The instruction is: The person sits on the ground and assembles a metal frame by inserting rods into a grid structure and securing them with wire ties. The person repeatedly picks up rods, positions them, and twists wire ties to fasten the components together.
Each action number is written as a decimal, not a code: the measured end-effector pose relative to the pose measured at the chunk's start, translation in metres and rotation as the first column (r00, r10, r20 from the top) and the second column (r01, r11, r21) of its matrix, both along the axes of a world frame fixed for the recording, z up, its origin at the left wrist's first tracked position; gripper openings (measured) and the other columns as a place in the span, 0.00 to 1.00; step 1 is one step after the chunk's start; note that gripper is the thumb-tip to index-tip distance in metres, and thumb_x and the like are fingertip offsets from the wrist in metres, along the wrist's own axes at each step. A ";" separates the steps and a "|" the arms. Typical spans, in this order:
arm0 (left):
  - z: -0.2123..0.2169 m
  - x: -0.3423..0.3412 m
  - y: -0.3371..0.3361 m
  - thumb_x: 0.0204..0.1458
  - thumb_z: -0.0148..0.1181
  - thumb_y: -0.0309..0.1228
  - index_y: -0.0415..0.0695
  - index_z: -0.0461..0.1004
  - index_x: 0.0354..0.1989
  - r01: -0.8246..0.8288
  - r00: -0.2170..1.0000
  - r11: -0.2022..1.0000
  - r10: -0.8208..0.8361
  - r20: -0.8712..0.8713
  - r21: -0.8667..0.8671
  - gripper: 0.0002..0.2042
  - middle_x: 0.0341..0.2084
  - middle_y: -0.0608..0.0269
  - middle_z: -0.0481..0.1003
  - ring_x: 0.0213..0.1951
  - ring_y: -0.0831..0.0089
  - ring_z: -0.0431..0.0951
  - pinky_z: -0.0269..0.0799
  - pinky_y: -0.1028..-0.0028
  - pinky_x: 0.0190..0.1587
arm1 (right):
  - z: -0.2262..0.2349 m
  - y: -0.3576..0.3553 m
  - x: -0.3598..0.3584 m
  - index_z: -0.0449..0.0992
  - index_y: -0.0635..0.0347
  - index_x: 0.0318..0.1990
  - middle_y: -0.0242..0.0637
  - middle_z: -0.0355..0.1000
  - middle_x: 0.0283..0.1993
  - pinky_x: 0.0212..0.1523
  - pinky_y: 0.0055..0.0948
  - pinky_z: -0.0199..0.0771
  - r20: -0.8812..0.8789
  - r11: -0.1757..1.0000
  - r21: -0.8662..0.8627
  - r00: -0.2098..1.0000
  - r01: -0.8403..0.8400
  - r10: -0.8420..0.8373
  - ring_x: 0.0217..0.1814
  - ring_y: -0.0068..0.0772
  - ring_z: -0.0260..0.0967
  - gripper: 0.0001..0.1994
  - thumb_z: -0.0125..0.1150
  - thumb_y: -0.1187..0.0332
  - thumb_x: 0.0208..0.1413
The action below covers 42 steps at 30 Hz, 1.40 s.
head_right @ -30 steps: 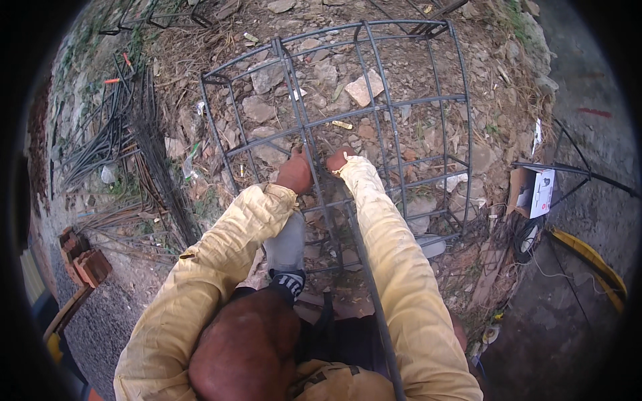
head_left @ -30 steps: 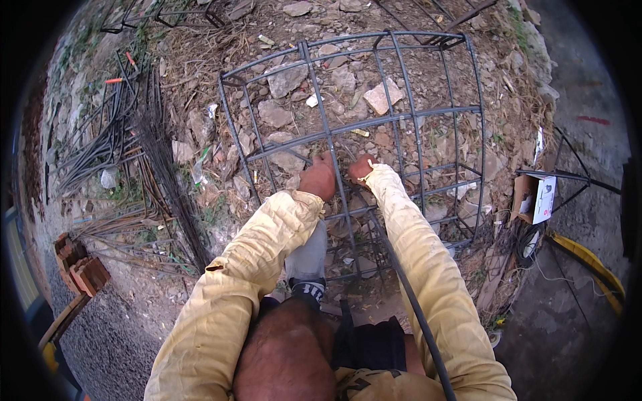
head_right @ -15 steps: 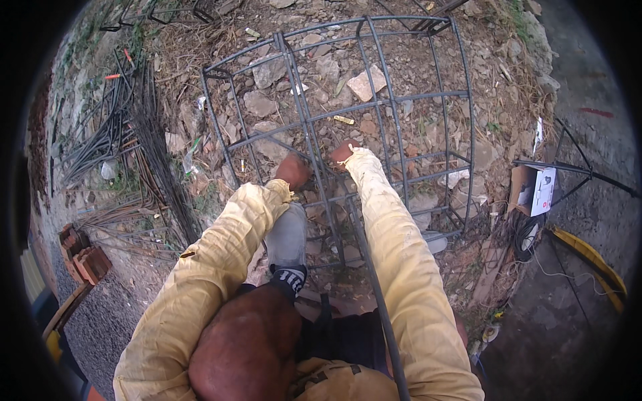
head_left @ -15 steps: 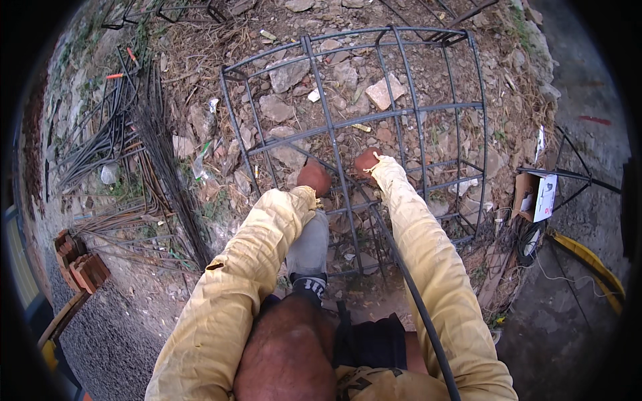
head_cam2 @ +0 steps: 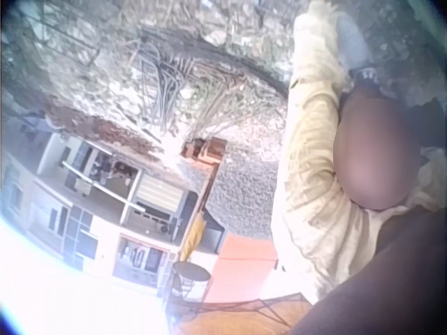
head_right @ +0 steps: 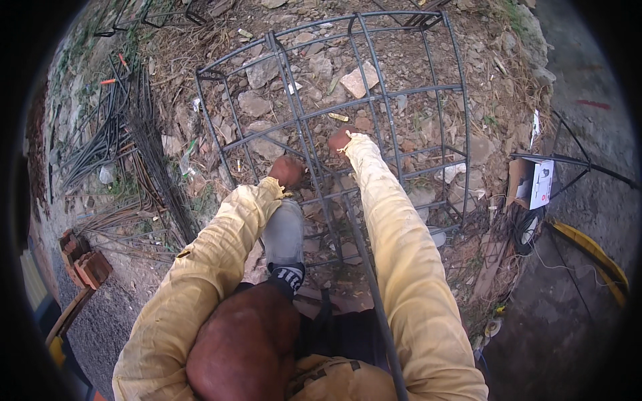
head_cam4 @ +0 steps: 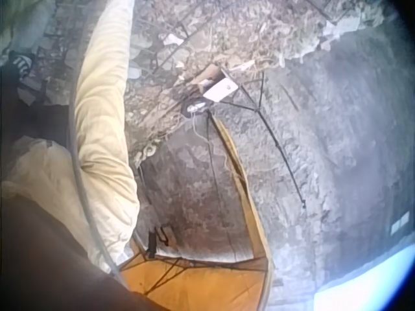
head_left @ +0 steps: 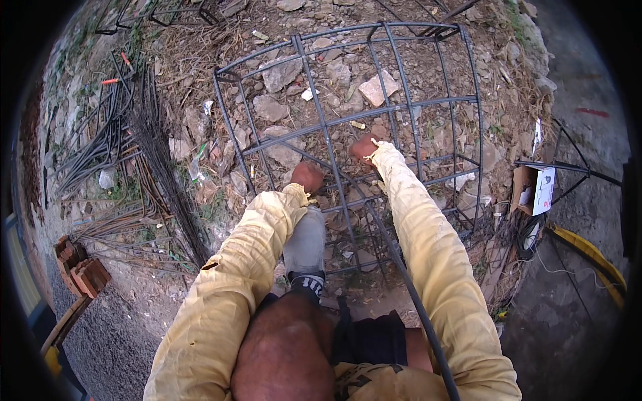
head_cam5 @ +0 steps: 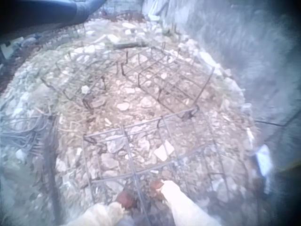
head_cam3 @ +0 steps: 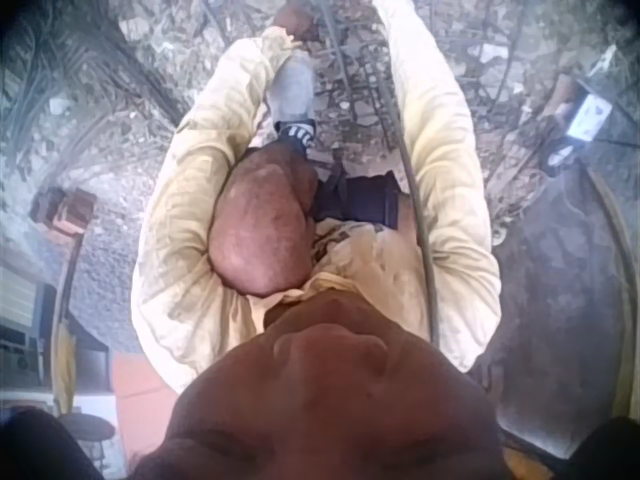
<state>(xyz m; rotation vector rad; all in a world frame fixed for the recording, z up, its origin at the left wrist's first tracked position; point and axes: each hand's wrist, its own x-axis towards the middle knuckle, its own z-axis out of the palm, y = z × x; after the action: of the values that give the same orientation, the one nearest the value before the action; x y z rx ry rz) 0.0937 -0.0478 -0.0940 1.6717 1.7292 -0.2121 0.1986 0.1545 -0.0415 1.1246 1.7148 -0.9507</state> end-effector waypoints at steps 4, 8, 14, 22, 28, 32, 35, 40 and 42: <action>-0.040 0.000 -0.018 0.37 0.62 0.31 0.49 0.75 0.10 -0.135 0.990 0.888 0.143 0.016 0.439 0.08 0.12 0.57 0.75 0.14 0.63 0.74 0.65 0.63 0.18 | -0.013 -0.017 -0.004 0.83 0.59 0.33 0.45 0.79 0.34 0.36 0.41 0.78 -0.155 0.689 0.376 0.690 -0.620 0.707 0.36 0.48 0.78 0.10 0.60 0.66 0.45; 0.015 -0.003 0.002 0.47 0.57 0.35 0.47 0.81 0.34 0.172 0.985 0.985 -0.172 -0.026 0.001 0.10 0.34 0.55 0.80 0.35 0.56 0.81 0.77 0.64 0.42 | -0.012 -0.024 -0.004 0.83 0.58 0.30 0.42 0.79 0.30 0.34 0.40 0.78 -0.148 0.582 0.413 0.579 -0.700 0.802 0.34 0.46 0.78 0.08 0.61 0.69 0.43; 0.035 -0.008 -0.006 0.53 0.59 0.27 0.39 0.75 0.40 -0.595 0.530 0.779 0.567 0.631 -0.201 0.08 0.33 0.57 0.80 0.37 0.64 0.82 0.79 0.67 0.39 | 0.053 -0.030 -0.032 0.82 0.59 0.31 0.42 0.79 0.34 0.36 0.41 0.78 -0.053 0.208 0.261 0.201 -0.943 0.978 0.37 0.45 0.79 0.07 0.64 0.70 0.42; 0.026 0.002 0.000 0.58 0.49 0.24 0.34 0.72 0.43 -0.639 0.244 0.684 0.615 0.749 -0.353 0.09 0.39 0.49 0.78 0.39 0.62 0.81 0.80 0.58 0.40 | 0.062 -0.032 0.008 0.79 0.64 0.39 0.56 0.74 0.32 0.39 0.47 0.74 -0.271 0.684 0.107 0.641 -0.721 0.718 0.39 0.55 0.75 0.15 0.61 0.63 0.46; 0.001 -0.013 -0.018 0.49 0.58 0.28 0.39 0.74 0.44 -0.490 0.622 0.861 0.237 0.746 0.135 0.14 0.40 0.50 0.78 0.39 0.56 0.80 0.78 0.60 0.41 | 0.072 -0.044 0.008 0.78 0.70 0.38 0.58 0.75 0.33 0.38 0.44 0.71 -0.299 0.971 -0.040 0.930 -0.236 0.214 0.37 0.52 0.74 0.23 0.59 0.52 0.53; 0.036 -0.008 0.011 0.40 0.66 0.33 0.45 0.79 0.39 -0.192 0.941 0.977 0.156 0.300 0.095 0.15 0.33 0.54 0.80 0.36 0.54 0.79 0.76 0.63 0.40 | 0.078 -0.040 0.022 0.78 0.70 0.37 0.56 0.75 0.32 0.37 0.43 0.70 -0.402 0.980 -0.127 0.911 -0.153 0.090 0.33 0.51 0.73 0.22 0.58 0.53 0.53; 0.042 -0.009 0.013 0.41 0.66 0.32 0.45 0.79 0.39 -0.305 0.830 0.951 0.287 0.478 -0.041 0.14 0.34 0.54 0.80 0.36 0.54 0.79 0.75 0.64 0.40 | 0.089 -0.041 0.013 0.78 0.69 0.37 0.49 0.74 0.27 0.33 0.41 0.68 -0.401 0.966 -0.101 0.899 -0.237 0.178 0.27 0.44 0.69 0.21 0.58 0.55 0.54; 0.028 -0.013 0.010 0.49 0.60 0.32 0.42 0.76 0.43 -0.462 0.526 0.864 0.448 0.723 -0.200 0.13 0.36 0.54 0.79 0.41 0.61 0.79 0.73 0.66 0.46 | 0.090 -0.034 0.009 0.82 0.59 0.40 0.31 0.63 0.20 0.23 0.29 0.59 -0.360 0.942 -0.324 0.932 -0.084 -0.041 0.21 0.24 0.55 0.15 0.57 0.58 0.55; 0.042 -0.019 0.015 0.53 0.55 0.33 0.40 0.75 0.44 -0.360 0.609 0.931 0.276 0.743 -0.051 0.13 0.39 0.53 0.78 0.45 0.64 0.78 0.71 0.65 0.49 | 0.090 -0.027 0.014 0.82 0.57 0.41 0.30 0.64 0.20 0.22 0.29 0.59 -0.262 0.888 -0.421 0.912 0.185 -0.314 0.20 0.24 0.56 0.15 0.56 0.60 0.55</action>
<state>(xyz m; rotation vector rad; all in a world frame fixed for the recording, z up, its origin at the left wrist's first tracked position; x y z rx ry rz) 0.0744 -0.0327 -0.0516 1.2017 1.3488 0.6720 0.2131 0.1273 0.0487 0.9750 1.5474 -1.6416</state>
